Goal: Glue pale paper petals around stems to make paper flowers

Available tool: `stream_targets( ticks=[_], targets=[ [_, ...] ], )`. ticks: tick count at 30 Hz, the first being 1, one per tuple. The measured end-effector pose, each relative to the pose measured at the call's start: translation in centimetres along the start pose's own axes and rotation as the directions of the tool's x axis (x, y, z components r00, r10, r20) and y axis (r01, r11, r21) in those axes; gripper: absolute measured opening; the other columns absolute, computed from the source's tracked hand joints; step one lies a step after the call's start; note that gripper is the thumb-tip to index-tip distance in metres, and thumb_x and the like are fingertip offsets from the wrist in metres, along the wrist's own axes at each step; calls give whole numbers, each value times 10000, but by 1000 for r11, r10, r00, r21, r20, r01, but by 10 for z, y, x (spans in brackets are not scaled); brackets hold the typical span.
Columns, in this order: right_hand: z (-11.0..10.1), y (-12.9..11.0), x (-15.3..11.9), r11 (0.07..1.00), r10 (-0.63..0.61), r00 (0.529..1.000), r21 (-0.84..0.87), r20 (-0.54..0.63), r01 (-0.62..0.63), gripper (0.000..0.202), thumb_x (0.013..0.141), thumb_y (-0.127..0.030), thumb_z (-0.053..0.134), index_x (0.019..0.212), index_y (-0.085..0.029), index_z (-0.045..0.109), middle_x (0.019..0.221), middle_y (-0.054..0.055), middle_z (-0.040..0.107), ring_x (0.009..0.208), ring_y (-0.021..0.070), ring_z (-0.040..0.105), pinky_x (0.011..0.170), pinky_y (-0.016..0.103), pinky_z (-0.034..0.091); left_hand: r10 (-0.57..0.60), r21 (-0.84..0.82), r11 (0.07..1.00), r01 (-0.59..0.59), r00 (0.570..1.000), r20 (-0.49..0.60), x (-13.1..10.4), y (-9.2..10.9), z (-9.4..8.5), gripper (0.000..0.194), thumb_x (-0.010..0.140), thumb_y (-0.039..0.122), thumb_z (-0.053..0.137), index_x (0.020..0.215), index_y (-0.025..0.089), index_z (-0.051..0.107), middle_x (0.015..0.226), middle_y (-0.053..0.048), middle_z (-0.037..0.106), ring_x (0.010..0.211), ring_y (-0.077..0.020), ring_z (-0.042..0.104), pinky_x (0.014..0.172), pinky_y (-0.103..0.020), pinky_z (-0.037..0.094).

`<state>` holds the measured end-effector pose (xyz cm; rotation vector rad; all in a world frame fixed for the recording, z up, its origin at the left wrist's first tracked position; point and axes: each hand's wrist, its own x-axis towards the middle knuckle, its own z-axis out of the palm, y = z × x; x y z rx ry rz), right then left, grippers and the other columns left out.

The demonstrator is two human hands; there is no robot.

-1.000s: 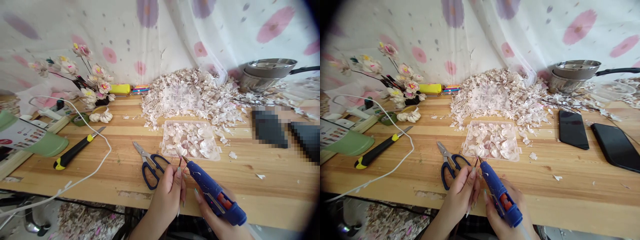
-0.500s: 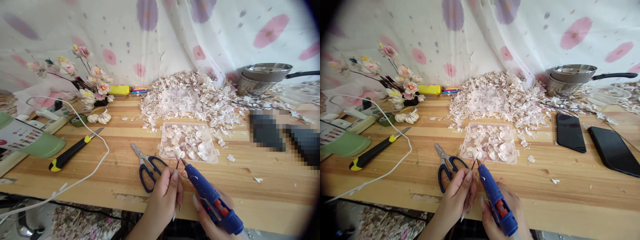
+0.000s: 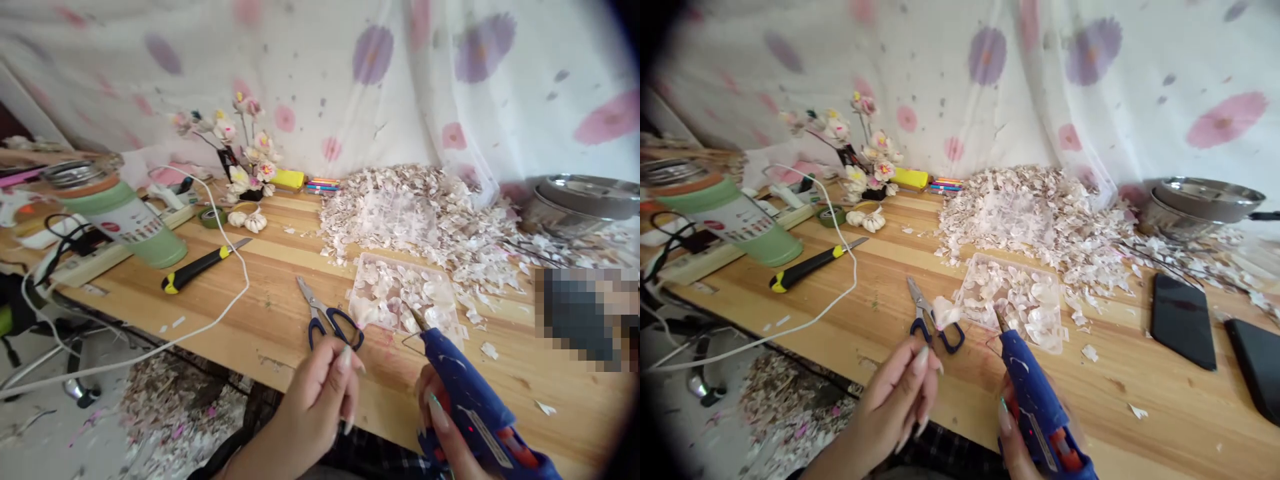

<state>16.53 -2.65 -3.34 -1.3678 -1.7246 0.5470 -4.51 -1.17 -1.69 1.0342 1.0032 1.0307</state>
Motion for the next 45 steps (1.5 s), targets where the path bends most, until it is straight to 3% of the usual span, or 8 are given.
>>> stream_targets(
  ticks=[5, 11, 17, 23, 30, 35, 40, 45],
  targets=[
    [15, -40, 67, 997, -16, 957, 75, 290, -6, 210, 904, -424, 569, 954, -221, 580, 767, 21, 659, 660, 175, 660, 581, 260, 556, 197, 51, 979, -198, 846, -496, -7, 38, -41, 349, 907, 541, 525, 873, 194, 528, 460, 77, 485, 303, -36, 291, 304, -113, 222],
    [118, -84, 152, 985, -164, 873, 32, 459, 169, 294, 923, -452, 500, 841, -194, 612, 779, 30, 671, 696, 161, 628, 637, 253, 479, 299, 154, 952, -265, 690, -659, -4, 50, -53, 260, 927, 429, 531, 847, 183, 548, 438, 77, 484, 289, -31, 289, 300, -98, 214],
    [217, -106, 201, 992, -43, 877, -85, 479, 95, 547, 939, -582, 407, 920, -111, 684, 1001, 175, 720, 960, 281, 662, 803, 334, 495, 337, 216, 940, -263, 641, -690, -12, 52, -42, 215, 921, 386, 540, 853, 184, 570, 437, 84, 492, 293, -38, 317, 302, -109, 222],
    [236, -102, 208, 977, 43, 872, -205, 487, 66, 641, 883, -627, 496, 1111, -48, 647, 1189, 245, 655, 1135, 365, 592, 955, 431, 459, 314, 252, 948, -192, 671, -672, -6, 54, -38, 169, 924, 322, 524, 848, 181, 578, 457, 79, 495, 333, -40, 341, 339, -112, 247],
    [195, -100, 198, 961, 22, 859, -247, 511, 122, 642, 804, -539, 679, 1167, -15, 604, 1236, 232, 626, 1162, 365, 574, 948, 395, 470, 248, 222, 966, -135, 739, -626, 2, 44, -40, 236, 890, 428, 571, 866, 193, 580, 471, 76, 504, 330, -41, 328, 327, -104, 249],
    [92, -69, 187, 954, -142, 840, -153, 523, 257, 225, 894, -272, 624, 1056, -129, 684, 1055, 87, 716, 950, 191, 647, 828, 277, 483, 223, 189, 973, -134, 758, -613, 7, 37, -38, 271, 880, 465, 579, 881, 194, 573, 466, 77, 495, 324, -39, 322, 314, -97, 244],
    [-23, -5, 177, 911, -242, 788, -146, 566, 385, 177, 886, -141, 582, 864, -189, 751, 880, 54, 719, 841, 186, 632, 789, 324, 472, 15, 98, 995, 22, 933, -358, 19, 22, -26, 385, 854, 568, 571, 883, 185, 544, 449, 75, 502, 289, -34, 308, 294, -101, 233],
    [-57, 44, 162, 887, -280, 719, -116, 636, 447, 231, 855, -139, 623, 929, -298, 774, 964, 32, 681, 923, 187, 602, 814, 341, 471, -118, 10, 993, 121, 980, -160, 29, 23, -5, 364, 885, 539, 541, 856, 177, 532, 449, 80, 482, 301, -16, 274, 314, -90, 215]
  ],
)
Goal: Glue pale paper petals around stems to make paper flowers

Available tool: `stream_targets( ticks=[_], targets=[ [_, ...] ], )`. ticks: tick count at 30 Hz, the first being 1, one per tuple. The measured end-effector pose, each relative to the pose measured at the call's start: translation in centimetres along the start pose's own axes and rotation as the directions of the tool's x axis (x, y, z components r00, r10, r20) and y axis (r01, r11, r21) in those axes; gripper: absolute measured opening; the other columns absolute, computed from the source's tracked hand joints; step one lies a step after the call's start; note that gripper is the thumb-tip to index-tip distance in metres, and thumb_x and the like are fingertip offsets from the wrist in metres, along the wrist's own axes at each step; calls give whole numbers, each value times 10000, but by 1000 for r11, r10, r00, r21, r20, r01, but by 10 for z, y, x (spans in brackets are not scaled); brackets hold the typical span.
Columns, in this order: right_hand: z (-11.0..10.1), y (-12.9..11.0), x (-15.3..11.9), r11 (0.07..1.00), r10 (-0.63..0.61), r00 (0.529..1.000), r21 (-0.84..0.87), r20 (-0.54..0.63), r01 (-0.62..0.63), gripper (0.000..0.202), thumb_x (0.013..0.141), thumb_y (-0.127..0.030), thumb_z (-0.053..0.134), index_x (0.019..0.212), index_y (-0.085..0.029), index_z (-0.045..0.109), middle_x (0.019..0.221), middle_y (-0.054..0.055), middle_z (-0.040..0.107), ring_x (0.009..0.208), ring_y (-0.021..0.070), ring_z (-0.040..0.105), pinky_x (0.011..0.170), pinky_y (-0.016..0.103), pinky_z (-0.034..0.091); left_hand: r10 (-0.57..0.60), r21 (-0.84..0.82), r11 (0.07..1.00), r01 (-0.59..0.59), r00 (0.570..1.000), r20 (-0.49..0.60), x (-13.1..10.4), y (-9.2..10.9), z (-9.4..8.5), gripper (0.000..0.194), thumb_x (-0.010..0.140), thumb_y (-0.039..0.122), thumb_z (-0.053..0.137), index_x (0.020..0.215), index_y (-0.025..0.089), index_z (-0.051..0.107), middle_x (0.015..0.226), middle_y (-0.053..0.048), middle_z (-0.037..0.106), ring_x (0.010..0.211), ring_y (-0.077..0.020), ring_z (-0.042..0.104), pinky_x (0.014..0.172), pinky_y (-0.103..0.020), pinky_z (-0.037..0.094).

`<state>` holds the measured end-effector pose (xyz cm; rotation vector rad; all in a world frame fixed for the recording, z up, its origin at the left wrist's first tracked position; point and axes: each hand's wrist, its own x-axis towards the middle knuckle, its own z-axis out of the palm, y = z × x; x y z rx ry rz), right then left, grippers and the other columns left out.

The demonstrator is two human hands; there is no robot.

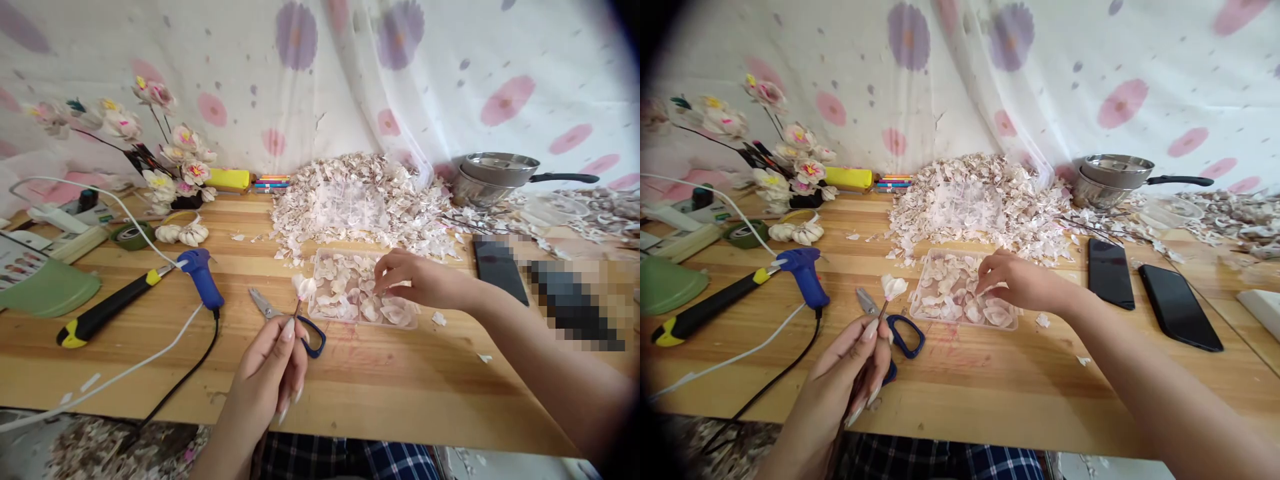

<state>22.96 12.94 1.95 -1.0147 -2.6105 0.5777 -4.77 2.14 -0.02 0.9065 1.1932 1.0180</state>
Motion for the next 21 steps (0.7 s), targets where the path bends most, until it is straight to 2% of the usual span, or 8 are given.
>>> stream_targets(
  ticks=[4, 8, 11, 13, 15, 18, 21],
  targets=[
    [14, 9, -2, 1000, -22, 1000, 7, 3, 22, 227, 852, -122, 632, 917, -283, 778, 1026, 62, 640, 985, 209, 567, 843, 357, 465, -42, 8, 999, 42, 998, 42, 6, 5, 10, 365, 875, 543, 554, 835, 181, 517, 443, 81, 486, 297, -14, 254, 312, -96, 206],
    [19, 17, 2, 998, -25, 998, 59, -65, 29, 143, 870, -191, 626, 821, -229, 755, 1035, 85, 639, 1014, 233, 556, 866, 378, 458, -29, 10, 1000, 29, 997, 76, 13, 7, 15, 392, 853, 578, 568, 817, 194, 496, 438, 84, 492, 281, -20, 256, 297, -110, 205],
    [21, 19, 2, 985, 36, 985, 175, -166, -7, 143, 875, -263, 621, 810, -218, 740, 997, 84, 655, 966, 226, 587, 863, 385, 460, -17, 7, 1000, 16, 994, 111, 17, 4, 22, 386, 853, 570, 575, 800, 201, 477, 449, 86, 501, 286, -20, 256, 292, -113, 204],
    [22, 14, 0, 951, 132, 966, 305, -224, -60, 139, 850, -307, 647, 779, -219, 728, 960, 69, 664, 914, 211, 612, 850, 374, 464, -6, 13, 1000, 4, 991, 130, 20, 0, 29, 378, 852, 564, 582, 812, 206, 469, 456, 90, 503, 291, -22, 251, 289, -118, 194],
    [24, 5, -2, 883, 267, 937, 446, -225, -145, 137, 810, -341, 683, 761, -216, 712, 941, 53, 666, 884, 201, 623, 824, 359, 463, 32, 11, 999, -34, 991, 129, 24, -6, 37, 380, 839, 561, 606, 842, 208, 465, 462, 97, 496, 307, -28, 269, 301, -122, 207],
    [31, -16, -6, 694, 464, 880, 660, -104, -288, 204, 757, -400, 715, 766, -199, 682, 907, 44, 659, 819, 190, 612, 741, 335, 459, 92, -26, 996, -90, 993, 80, 27, -14, 47, 387, 819, 543, 646, 864, 208, 457, 463, 108, 461, 367, -37, 338, 365, -116, 259],
    [41, -38, -8, 546, 516, 857, 765, 15, -342, 241, 743, -417, 712, 783, -185, 663, 872, 43, 651, 776, 179, 593, 704, 323, 455, 93, -64, 994, -89, 994, 63, 27, -18, 53, 375, 830, 535, 639, 866, 203, 468, 447, 110, 441, 381, -37, 337, 384, -116, 246]
  ],
)
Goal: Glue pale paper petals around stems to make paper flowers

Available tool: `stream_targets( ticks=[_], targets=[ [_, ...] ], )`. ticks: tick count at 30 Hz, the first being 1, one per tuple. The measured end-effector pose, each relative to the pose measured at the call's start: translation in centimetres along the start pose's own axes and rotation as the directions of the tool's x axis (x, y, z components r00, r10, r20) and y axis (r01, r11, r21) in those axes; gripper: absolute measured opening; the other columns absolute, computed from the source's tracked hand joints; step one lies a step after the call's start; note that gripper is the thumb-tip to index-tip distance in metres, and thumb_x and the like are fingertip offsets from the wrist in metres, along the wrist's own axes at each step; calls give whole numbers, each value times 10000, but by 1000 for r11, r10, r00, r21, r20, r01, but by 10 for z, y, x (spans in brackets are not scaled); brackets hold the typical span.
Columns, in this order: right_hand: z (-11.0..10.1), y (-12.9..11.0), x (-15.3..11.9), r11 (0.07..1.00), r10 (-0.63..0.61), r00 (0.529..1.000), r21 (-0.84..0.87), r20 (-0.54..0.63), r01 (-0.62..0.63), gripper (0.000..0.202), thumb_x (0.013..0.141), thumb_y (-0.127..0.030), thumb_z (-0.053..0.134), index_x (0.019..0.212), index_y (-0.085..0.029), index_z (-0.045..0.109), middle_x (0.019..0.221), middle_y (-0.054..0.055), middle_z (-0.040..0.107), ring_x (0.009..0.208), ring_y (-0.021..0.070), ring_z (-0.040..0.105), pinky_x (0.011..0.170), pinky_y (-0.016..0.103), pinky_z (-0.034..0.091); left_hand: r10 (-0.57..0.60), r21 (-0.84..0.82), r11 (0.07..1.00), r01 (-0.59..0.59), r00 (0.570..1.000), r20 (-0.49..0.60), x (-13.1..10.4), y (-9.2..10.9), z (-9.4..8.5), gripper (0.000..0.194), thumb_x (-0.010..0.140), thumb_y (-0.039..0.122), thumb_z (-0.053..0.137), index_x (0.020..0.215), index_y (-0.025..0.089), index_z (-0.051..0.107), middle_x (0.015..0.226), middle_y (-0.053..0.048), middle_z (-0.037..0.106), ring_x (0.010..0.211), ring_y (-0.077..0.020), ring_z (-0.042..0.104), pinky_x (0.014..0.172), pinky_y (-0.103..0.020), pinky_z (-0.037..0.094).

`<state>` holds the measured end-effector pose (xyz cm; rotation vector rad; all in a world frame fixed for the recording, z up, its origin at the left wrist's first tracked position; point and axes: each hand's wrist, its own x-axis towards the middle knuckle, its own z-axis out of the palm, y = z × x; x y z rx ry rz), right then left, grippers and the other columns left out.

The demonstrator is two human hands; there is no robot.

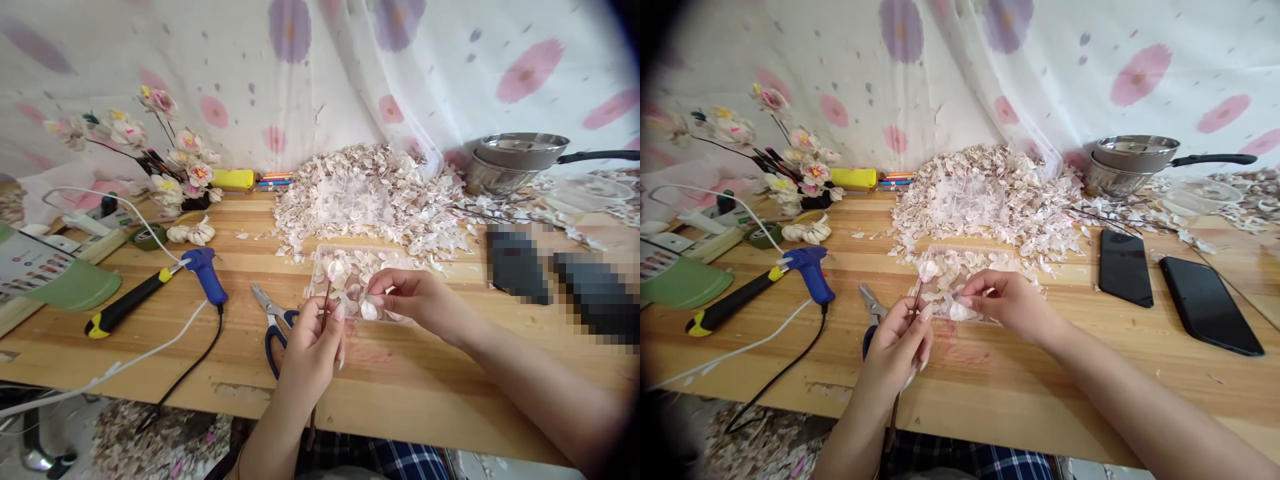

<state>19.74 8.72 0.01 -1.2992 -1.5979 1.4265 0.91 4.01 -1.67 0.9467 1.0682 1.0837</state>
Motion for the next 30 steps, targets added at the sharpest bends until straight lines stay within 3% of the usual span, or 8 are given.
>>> stream_targets(
  ticks=[5, 8, 11, 13, 16, 19, 23, 30],
  targets=[
    [13, -1, -9, 965, -190, 982, -187, -3, 186, 116, 840, -307, 632, 826, -204, 685, 904, 41, 666, 820, 177, 606, 721, 313, 461, 0, -19, 1000, 0, 999, -40, -4, 1, 0, 373, 811, 527, 669, 833, 189, 512, 430, 99, 457, 362, -25, 315, 374, -110, 238],
    [-2, 7, -2, 827, -382, 919, -479, -94, 295, 105, 867, -235, 609, 817, -207, 698, 921, 54, 682, 857, 194, 615, 739, 322, 473, 16, -44, 999, -22, 991, -132, -5, 3, -3, 362, 833, 529, 639, 810, 188, 519, 422, 94, 465, 330, -20, 281, 339, -109, 203],
    [-22, 17, 10, 696, -484, 856, -673, -182, 250, 92, 866, -203, 626, 816, -189, 702, 900, 73, 686, 849, 220, 614, 781, 368, 487, 3, -52, 999, -12, 987, -163, -6, 5, -4, 342, 840, 510, 632, 800, 188, 526, 417, 90, 473, 311, -18, 254, 308, -106, 164],
    [-30, 20, 14, 619, -517, 850, -731, -105, 286, 92, 871, -181, 627, 838, -181, 712, 935, 88, 681, 883, 236, 600, 822, 396, 486, -7, -59, 998, -3, 986, -166, -6, 6, -4, 333, 832, 500, 643, 799, 189, 530, 415, 91, 473, 310, -17, 254, 303, -99, 163],
    [-29, 18, 14, 517, -515, 846, -738, 137, 434, 147, 897, -146, 591, 902, -188, 732, 999, 97, 668, 961, 247, 559, 856, 398, 480, -13, -65, 998, 2, 984, -176, -7, 6, -4, 328, 829, 498, 644, 796, 191, 535, 411, 92, 473, 304, -15, 248, 299, -95, 165],
    [-19, 14, 11, 507, -467, 850, -712, 246, 485, 203, 901, -118, 579, 989, -214, 735, 1042, 94, 655, 1007, 250, 533, 862, 393, 485, -15, -64, 998, 4, 985, -173, -7, 6, -4, 321, 830, 492, 645, 796, 190, 543, 411, 91, 474, 304, -14, 249, 298, -93, 167],
    [-11, 15, 11, 516, -429, 866, -717, 258, 469, 167, 891, -120, 599, 937, -207, 734, 1070, 101, 650, 1036, 261, 526, 881, 411, 486, -14, -68, 998, 3, 986, -169, -7, 6, -4, 306, 837, 476, 641, 806, 189, 541, 411, 91, 473, 307, -17, 259, 298, -93, 174],
    [-21, 24, 17, 605, -534, 845, -686, 29, 405, 100, 884, -179, 612, 842, -193, 701, 983, 86, 672, 954, 232, 583, 887, 418, 481, -20, -63, 998, 10, 986, -165, -7, 6, -4, 301, 842, 472, 635, 820, 189, 534, 415, 94, 472, 311, -20, 263, 300, -94, 180]
  ],
)
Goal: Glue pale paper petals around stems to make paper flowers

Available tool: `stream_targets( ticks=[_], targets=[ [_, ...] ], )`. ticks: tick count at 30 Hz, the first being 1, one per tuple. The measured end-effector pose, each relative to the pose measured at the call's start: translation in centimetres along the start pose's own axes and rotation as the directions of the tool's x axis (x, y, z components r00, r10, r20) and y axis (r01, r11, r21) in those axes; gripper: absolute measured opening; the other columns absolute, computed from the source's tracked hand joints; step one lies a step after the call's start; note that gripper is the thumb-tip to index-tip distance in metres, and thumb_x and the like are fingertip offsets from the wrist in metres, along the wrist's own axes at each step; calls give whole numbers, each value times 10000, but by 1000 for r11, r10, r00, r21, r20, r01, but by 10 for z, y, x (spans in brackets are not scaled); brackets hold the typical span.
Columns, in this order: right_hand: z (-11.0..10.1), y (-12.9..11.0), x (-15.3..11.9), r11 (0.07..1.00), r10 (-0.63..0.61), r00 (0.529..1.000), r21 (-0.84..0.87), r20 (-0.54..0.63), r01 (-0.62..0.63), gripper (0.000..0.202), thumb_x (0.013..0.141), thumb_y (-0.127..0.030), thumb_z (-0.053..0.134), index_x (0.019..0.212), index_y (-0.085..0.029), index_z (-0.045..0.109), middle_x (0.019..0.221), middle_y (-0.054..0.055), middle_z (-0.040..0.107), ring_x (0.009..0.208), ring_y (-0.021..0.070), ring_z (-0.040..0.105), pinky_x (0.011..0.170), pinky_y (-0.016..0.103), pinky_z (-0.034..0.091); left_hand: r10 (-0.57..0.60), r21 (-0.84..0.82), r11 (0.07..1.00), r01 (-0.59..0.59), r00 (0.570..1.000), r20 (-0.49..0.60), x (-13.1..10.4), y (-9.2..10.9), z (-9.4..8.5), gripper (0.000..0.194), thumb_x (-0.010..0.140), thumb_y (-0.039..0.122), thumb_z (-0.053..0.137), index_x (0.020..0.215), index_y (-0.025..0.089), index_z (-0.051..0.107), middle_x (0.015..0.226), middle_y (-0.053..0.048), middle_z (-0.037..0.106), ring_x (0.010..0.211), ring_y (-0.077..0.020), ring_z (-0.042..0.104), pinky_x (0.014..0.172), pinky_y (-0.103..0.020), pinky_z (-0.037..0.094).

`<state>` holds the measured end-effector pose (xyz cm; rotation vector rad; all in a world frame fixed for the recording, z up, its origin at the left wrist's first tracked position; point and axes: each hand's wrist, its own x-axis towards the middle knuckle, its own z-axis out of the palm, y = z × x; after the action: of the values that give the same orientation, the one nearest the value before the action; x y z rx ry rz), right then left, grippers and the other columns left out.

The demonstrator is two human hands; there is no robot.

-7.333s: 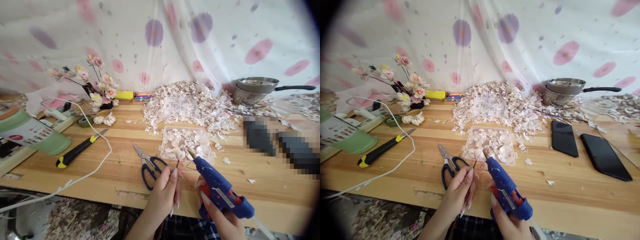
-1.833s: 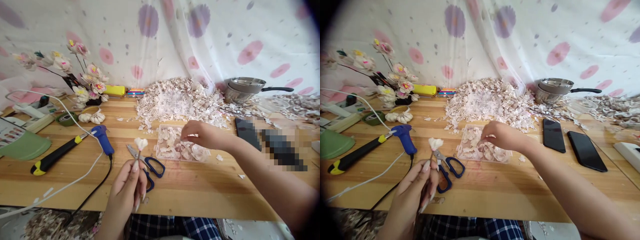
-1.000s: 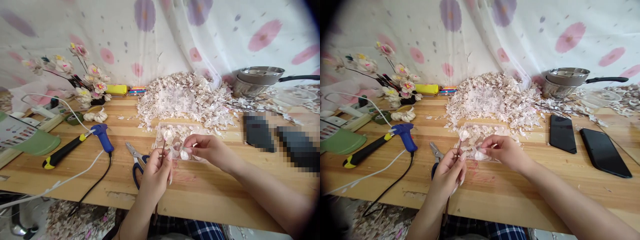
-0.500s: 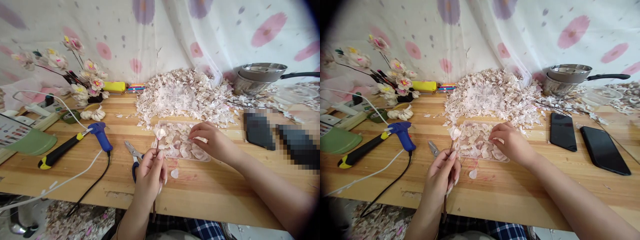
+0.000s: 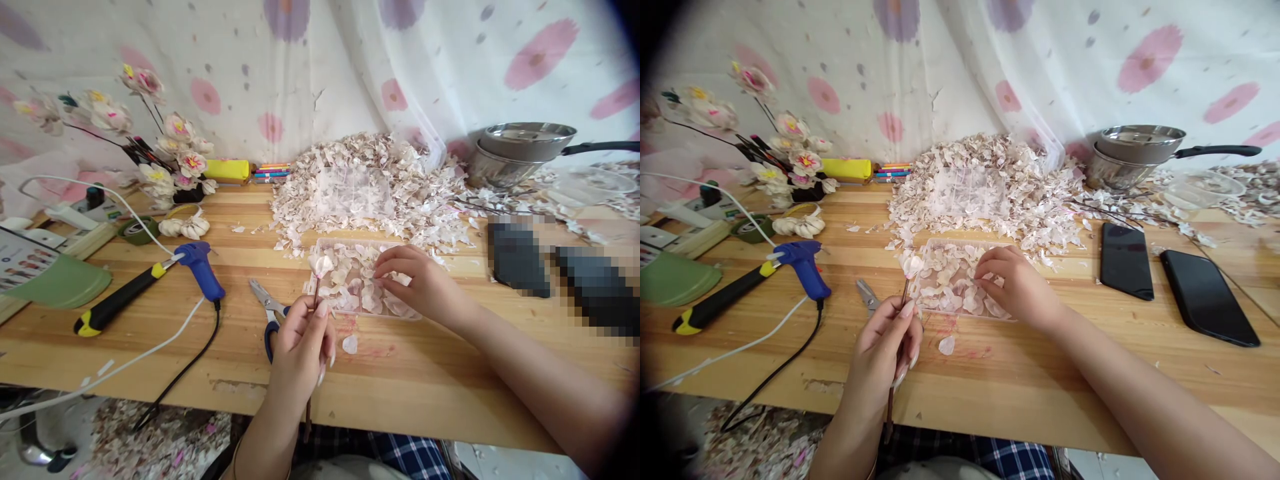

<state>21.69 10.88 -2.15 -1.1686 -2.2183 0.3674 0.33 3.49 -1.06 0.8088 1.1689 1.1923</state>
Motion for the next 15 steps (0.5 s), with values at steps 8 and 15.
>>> stream_targets(
  ticks=[8, 15],
  targets=[
    [-1, -7, 2, 908, 337, 941, 253, 31, -333, 143, 832, -319, 633, 794, -202, 706, 898, 58, 701, 820, 197, 635, 675, 317, 485, -16, 14, 1000, 15, 1000, 16, 1, 0, -2, 320, 820, 491, 651, 809, 190, 542, 419, 87, 477, 311, -27, 263, 303, -104, 173],
    [0, -15, 1, 888, 388, 921, 250, 43, -386, 173, 820, -340, 621, 776, -194, 701, 846, 47, 703, 737, 174, 609, 655, 309, 473, -21, 17, 1000, 21, 1000, 17, 0, 1, -1, 311, 823, 485, 647, 829, 192, 542, 419, 87, 482, 309, -30, 260, 299, -106, 172]
  ],
)
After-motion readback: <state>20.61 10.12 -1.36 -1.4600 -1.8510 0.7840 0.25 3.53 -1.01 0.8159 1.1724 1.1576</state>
